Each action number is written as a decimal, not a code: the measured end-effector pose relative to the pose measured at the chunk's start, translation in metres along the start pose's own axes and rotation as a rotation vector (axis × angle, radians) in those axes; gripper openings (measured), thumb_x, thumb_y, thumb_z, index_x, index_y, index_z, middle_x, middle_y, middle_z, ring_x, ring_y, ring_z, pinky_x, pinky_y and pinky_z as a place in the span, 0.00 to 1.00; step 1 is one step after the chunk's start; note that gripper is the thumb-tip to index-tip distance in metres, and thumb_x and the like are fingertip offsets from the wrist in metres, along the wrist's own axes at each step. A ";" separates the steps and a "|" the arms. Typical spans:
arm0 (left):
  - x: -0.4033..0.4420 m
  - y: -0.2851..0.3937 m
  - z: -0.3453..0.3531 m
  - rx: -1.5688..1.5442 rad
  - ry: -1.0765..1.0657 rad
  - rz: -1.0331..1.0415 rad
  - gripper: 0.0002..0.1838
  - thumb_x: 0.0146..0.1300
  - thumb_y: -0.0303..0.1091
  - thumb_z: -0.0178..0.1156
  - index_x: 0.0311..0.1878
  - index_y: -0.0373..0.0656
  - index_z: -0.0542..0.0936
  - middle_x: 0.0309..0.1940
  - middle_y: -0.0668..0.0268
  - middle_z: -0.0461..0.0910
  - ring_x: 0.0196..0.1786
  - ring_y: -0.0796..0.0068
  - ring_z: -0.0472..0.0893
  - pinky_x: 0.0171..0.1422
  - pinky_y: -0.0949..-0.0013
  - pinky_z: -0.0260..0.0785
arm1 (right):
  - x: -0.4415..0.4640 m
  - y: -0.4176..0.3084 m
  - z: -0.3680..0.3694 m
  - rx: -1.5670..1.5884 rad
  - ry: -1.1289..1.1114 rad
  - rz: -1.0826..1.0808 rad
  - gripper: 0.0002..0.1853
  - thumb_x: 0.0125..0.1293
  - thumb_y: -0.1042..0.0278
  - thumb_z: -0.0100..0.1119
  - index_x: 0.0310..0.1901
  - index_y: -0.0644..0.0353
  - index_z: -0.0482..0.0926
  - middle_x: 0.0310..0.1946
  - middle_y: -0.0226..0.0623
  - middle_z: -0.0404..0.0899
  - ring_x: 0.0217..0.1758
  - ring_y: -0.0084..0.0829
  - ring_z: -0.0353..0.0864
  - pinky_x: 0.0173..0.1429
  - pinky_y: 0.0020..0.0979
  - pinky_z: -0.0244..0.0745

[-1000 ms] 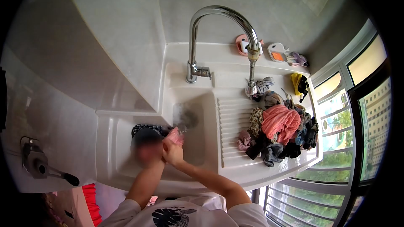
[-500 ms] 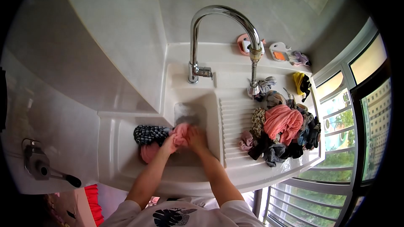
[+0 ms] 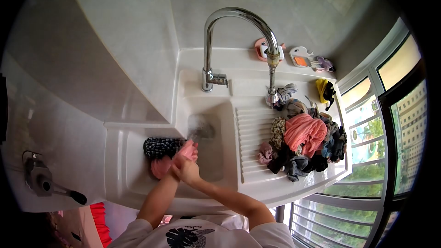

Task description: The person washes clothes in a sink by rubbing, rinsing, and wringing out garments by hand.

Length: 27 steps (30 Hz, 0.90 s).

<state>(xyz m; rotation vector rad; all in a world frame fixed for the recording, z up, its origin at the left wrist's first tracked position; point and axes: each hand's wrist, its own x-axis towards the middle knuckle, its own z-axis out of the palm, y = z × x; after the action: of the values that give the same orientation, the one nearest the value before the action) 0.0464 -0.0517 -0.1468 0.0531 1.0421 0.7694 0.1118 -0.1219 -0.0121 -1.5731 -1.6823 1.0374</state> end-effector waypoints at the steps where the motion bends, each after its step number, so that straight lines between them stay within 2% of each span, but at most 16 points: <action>1: -0.002 -0.003 0.001 0.004 0.000 -0.001 0.15 0.66 0.51 0.51 0.47 0.52 0.73 0.44 0.70 0.71 0.30 0.71 0.71 0.34 0.68 0.67 | 0.005 0.007 0.004 0.002 0.003 0.002 0.12 0.57 0.59 0.57 0.36 0.57 0.76 0.29 0.47 0.80 0.33 0.52 0.79 0.39 0.46 0.74; 3: 0.031 -0.021 -0.028 -0.257 -0.275 0.126 0.14 0.66 0.50 0.50 0.41 0.50 0.72 0.41 0.71 0.73 0.31 0.72 0.73 0.36 0.68 0.67 | 0.021 0.021 0.012 -0.261 0.285 -0.215 0.08 0.52 0.61 0.59 0.31 0.55 0.77 0.32 0.50 0.79 0.33 0.52 0.79 0.37 0.47 0.74; 5: 0.102 -0.044 -0.084 -0.414 -0.557 0.093 0.14 0.66 0.49 0.51 0.37 0.48 0.72 0.37 0.71 0.75 0.33 0.73 0.75 0.38 0.68 0.68 | 0.053 0.029 0.009 -0.244 0.314 0.069 0.05 0.51 0.61 0.58 0.28 0.49 0.79 0.25 0.41 0.80 0.29 0.46 0.80 0.31 0.45 0.74; 7: 0.036 -0.010 -0.015 -0.306 -0.503 -0.028 0.11 0.64 0.43 0.54 0.42 0.46 0.76 0.36 0.68 0.78 0.42 0.75 0.78 0.46 0.70 0.72 | 0.073 0.059 0.001 -0.277 0.363 -0.017 0.06 0.52 0.60 0.60 0.25 0.50 0.78 0.21 0.36 0.79 0.27 0.44 0.80 0.32 0.42 0.74; 8: -0.022 0.000 0.030 -0.250 -0.270 0.187 0.14 0.64 0.47 0.54 0.42 0.47 0.76 0.37 0.66 0.78 0.40 0.72 0.79 0.45 0.69 0.73 | 0.081 0.072 -0.007 -0.286 0.308 -0.052 0.07 0.53 0.60 0.59 0.26 0.53 0.78 0.28 0.39 0.79 0.32 0.43 0.79 0.36 0.41 0.74; 11: -0.029 0.009 0.028 -0.153 -0.017 0.179 0.18 0.63 0.52 0.54 0.42 0.46 0.75 0.37 0.65 0.79 0.42 0.73 0.79 0.46 0.69 0.73 | 0.096 0.155 0.000 -0.216 0.312 -0.032 0.09 0.57 0.61 0.57 0.34 0.56 0.78 0.43 0.44 0.76 0.43 0.43 0.77 0.45 0.40 0.72; 13: 0.004 -0.005 -0.002 -0.137 -0.011 0.236 0.13 0.64 0.45 0.54 0.41 0.45 0.74 0.36 0.66 0.78 0.39 0.73 0.78 0.45 0.70 0.71 | 0.088 0.176 0.008 -0.125 0.368 0.023 0.11 0.59 0.61 0.55 0.39 0.58 0.78 0.51 0.46 0.72 0.50 0.43 0.74 0.51 0.40 0.70; 15: 0.019 -0.022 -0.019 0.553 0.179 0.565 0.07 0.62 0.35 0.54 0.39 0.44 0.72 0.33 0.66 0.76 0.34 0.71 0.75 0.42 0.70 0.68 | 0.069 0.174 0.005 -0.613 0.391 -0.273 0.18 0.62 0.62 0.52 0.52 0.59 0.72 0.60 0.46 0.64 0.59 0.46 0.66 0.61 0.43 0.62; 16: 0.017 -0.025 -0.025 0.852 0.081 0.776 0.03 0.58 0.28 0.52 0.36 0.44 0.71 0.29 0.66 0.75 0.31 0.71 0.72 0.38 0.70 0.66 | 0.070 0.185 0.006 -0.521 0.217 -0.452 0.22 0.63 0.62 0.50 0.59 0.54 0.68 0.59 0.42 0.67 0.60 0.46 0.66 0.63 0.46 0.59; 19: 0.004 -0.026 -0.035 1.218 -0.049 0.815 0.04 0.59 0.28 0.51 0.36 0.43 0.75 0.25 0.66 0.74 0.30 0.72 0.74 0.36 0.70 0.65 | 0.056 0.200 0.000 -0.698 -0.051 -0.371 0.24 0.62 0.58 0.51 0.59 0.54 0.68 0.61 0.41 0.66 0.62 0.44 0.65 0.64 0.46 0.59; 20: 0.014 -0.033 -0.044 1.392 0.146 0.660 0.09 0.60 0.27 0.48 0.35 0.44 0.78 0.24 0.69 0.76 0.28 0.73 0.75 0.34 0.71 0.66 | 0.056 0.198 0.003 -0.698 -0.047 -0.372 0.24 0.62 0.58 0.51 0.59 0.54 0.68 0.61 0.41 0.66 0.62 0.44 0.65 0.64 0.46 0.59; 21: 0.004 -0.024 -0.035 1.393 0.148 0.666 0.09 0.60 0.27 0.48 0.35 0.44 0.78 0.24 0.69 0.76 0.28 0.73 0.75 0.34 0.71 0.66 | 0.056 0.187 0.007 -0.706 -0.067 -0.105 0.26 0.61 0.57 0.52 0.60 0.53 0.68 0.61 0.40 0.66 0.63 0.44 0.65 0.64 0.44 0.59; 22: -0.019 -0.011 -0.018 1.086 0.094 0.473 0.09 0.60 0.27 0.48 0.36 0.45 0.79 0.25 0.69 0.78 0.29 0.72 0.76 0.35 0.71 0.68 | 0.056 0.181 0.010 -0.703 -0.089 0.162 0.28 0.59 0.55 0.54 0.61 0.53 0.67 0.61 0.40 0.67 0.64 0.43 0.64 0.65 0.43 0.58; 23: -0.033 -0.004 -0.008 0.774 0.040 0.282 0.10 0.61 0.28 0.48 0.37 0.45 0.80 0.26 0.69 0.79 0.30 0.71 0.78 0.36 0.71 0.70 | 0.053 0.181 0.009 -0.701 -0.089 0.160 0.28 0.59 0.55 0.54 0.61 0.53 0.67 0.61 0.40 0.67 0.64 0.43 0.64 0.65 0.43 0.58; 25: -0.018 -0.006 -0.023 0.599 0.047 0.208 0.09 0.60 0.27 0.50 0.41 0.46 0.78 0.32 0.68 0.80 0.35 0.73 0.79 0.38 0.69 0.71 | 0.047 0.190 0.005 -0.778 -0.186 -0.047 0.30 0.59 0.53 0.56 0.61 0.55 0.66 0.59 0.41 0.70 0.65 0.43 0.63 0.65 0.46 0.58; 27: 0.005 -0.018 -0.034 0.419 0.052 0.134 0.11 0.60 0.27 0.52 0.45 0.47 0.77 0.37 0.66 0.81 0.39 0.75 0.80 0.40 0.68 0.73 | 0.045 0.176 0.011 -0.695 -0.046 0.073 0.28 0.60 0.54 0.55 0.60 0.56 0.67 0.57 0.44 0.71 0.63 0.46 0.66 0.63 0.47 0.60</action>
<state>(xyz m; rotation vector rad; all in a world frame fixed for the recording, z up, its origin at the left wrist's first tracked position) 0.0308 -0.0724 -0.1757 0.4673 1.2455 0.6645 0.1887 -0.0807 -0.1723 -2.0481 -2.1718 0.5339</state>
